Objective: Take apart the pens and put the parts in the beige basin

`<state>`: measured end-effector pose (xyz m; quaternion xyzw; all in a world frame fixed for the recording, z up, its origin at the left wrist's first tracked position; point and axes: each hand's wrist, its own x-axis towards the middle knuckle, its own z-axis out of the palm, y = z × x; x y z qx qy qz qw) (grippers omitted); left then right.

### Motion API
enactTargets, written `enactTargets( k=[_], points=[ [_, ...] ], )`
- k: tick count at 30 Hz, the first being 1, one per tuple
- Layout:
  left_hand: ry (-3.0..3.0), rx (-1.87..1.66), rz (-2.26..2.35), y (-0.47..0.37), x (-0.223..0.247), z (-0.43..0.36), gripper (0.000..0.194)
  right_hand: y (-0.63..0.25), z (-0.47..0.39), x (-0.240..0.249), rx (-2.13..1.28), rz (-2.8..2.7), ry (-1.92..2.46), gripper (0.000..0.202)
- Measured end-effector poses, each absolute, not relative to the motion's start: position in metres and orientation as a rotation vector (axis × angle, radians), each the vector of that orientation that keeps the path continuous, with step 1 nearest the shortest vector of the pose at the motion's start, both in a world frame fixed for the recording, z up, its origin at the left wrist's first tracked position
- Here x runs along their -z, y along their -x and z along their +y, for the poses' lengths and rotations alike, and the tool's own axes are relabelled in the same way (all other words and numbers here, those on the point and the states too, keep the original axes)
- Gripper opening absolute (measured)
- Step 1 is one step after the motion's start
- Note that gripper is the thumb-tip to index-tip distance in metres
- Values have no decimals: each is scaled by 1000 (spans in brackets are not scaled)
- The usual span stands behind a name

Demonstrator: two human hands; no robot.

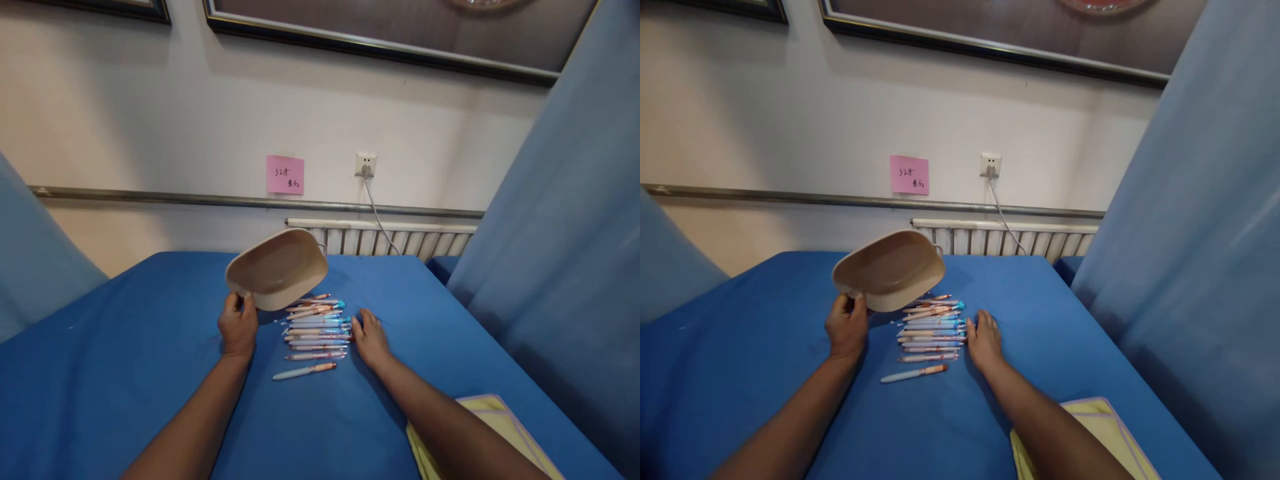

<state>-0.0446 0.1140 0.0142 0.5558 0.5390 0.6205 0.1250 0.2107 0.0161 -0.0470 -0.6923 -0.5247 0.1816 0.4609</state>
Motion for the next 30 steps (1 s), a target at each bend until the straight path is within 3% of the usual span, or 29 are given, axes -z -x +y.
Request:
enactTargets(
  k=[4, 7, 10, 13, 18, 23, 30],
  points=[
    [-1562, -1741, 1458, 32, -20, 102, 20, -186, 25, 49, -530, -1244, 1613, 47],
    [-1554, -1631, 1340, 17, -25, 88, 24, -181, 20, 38, -572, -1135, 1553, 56],
    [-1562, -1495, 1219, -3, -27, 72, 29, -187, 4, 22, -911, -944, 1209, 65],
    [-1566, -1367, 1127, -25, -29, 59, 32, -193, -11, 8, -1279, -665, 905, 48],
    [-1512, -1142, 964, -40, -38, 45, 49, -212, -13, 1, -1290, -210, 923, 20],
    [-1974, -793, 1031, -5, -34, 33, 27, -245, -8, 4, -1253, -115, 974, 15],
    [-2657, -239, 1027, 32, -16, 10, 15, -251, -11, 8, -1376, -69, 1001, 14]
  ],
)
